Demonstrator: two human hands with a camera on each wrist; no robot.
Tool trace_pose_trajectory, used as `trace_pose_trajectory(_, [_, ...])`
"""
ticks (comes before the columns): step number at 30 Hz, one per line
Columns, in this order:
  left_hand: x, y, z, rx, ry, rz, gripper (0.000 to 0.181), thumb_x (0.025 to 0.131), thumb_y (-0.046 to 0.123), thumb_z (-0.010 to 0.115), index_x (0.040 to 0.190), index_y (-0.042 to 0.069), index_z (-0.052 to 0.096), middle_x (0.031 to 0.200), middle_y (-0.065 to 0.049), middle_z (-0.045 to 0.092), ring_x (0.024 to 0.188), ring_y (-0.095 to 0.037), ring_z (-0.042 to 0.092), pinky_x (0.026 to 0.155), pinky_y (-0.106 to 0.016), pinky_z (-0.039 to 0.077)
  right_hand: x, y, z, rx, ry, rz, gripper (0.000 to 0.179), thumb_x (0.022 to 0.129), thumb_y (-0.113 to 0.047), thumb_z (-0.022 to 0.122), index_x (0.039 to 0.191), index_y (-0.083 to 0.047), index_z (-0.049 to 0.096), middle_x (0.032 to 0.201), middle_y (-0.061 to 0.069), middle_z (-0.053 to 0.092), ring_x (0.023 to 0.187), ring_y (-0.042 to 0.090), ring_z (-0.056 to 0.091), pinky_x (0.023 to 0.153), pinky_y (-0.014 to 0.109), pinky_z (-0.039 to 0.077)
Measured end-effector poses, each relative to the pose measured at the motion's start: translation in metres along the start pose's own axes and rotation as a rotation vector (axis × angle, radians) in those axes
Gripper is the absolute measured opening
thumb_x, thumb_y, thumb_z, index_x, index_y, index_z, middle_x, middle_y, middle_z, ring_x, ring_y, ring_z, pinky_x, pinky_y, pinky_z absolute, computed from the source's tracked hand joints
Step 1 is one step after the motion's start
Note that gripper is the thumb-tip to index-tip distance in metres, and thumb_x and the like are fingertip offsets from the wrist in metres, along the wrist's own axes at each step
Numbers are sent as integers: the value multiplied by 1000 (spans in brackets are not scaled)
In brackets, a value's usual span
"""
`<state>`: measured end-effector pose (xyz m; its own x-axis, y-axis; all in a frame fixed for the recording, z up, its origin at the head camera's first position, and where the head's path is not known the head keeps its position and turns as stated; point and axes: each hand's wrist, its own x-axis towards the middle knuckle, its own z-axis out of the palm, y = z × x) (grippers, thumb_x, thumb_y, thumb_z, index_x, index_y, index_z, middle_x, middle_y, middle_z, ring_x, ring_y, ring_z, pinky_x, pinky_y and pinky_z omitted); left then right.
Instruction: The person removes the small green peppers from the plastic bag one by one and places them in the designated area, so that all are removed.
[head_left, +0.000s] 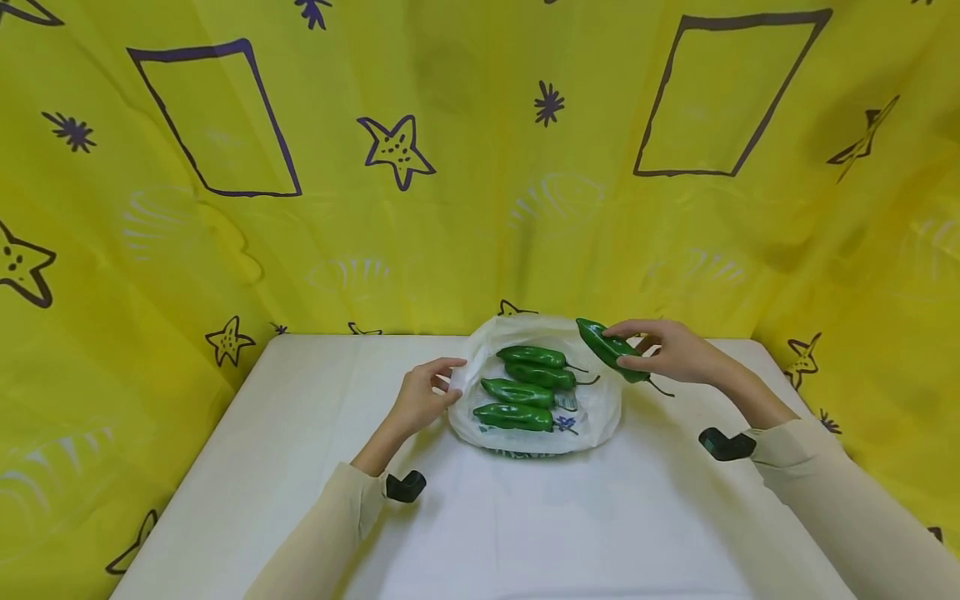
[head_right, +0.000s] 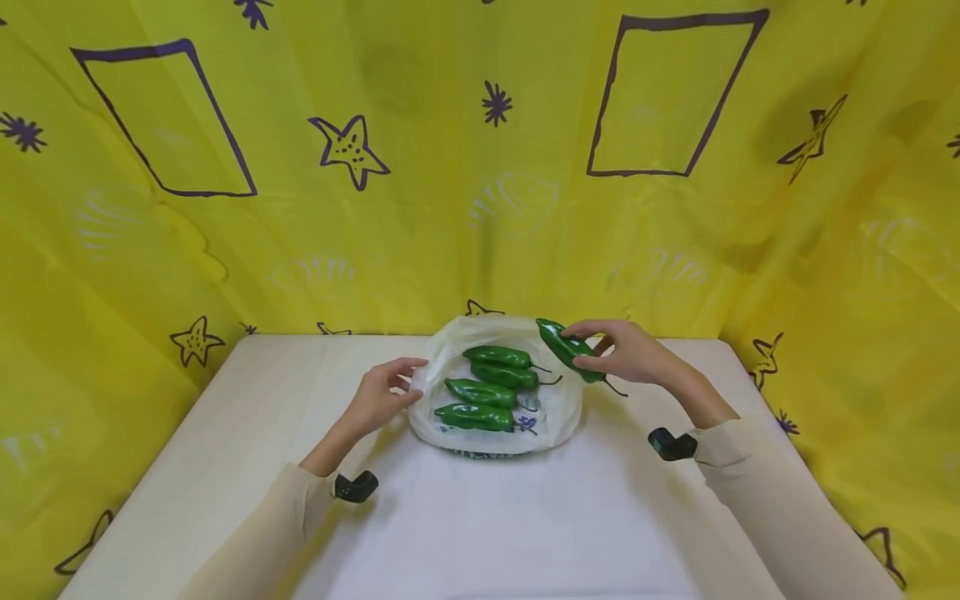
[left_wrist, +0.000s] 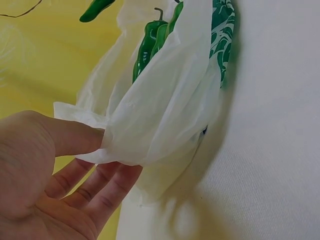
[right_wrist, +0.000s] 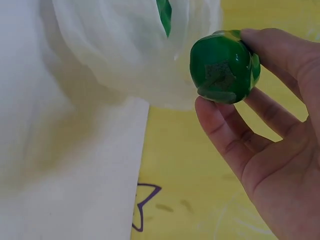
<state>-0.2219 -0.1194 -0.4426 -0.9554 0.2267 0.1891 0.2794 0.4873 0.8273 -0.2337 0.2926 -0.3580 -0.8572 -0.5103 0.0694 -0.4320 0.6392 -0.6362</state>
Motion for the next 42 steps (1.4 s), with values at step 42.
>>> trace_pose_trajectory(42, [1, -2, 1, 19, -8, -16, 47, 86, -6, 77, 130, 9, 70, 105, -12, 70, 85, -22, 68, 68, -30, 56, -44, 83, 8, 105, 121, 224, 53, 97, -27, 73, 143, -5, 58, 138, 28, 57, 102, 37, 68, 75, 29, 57])
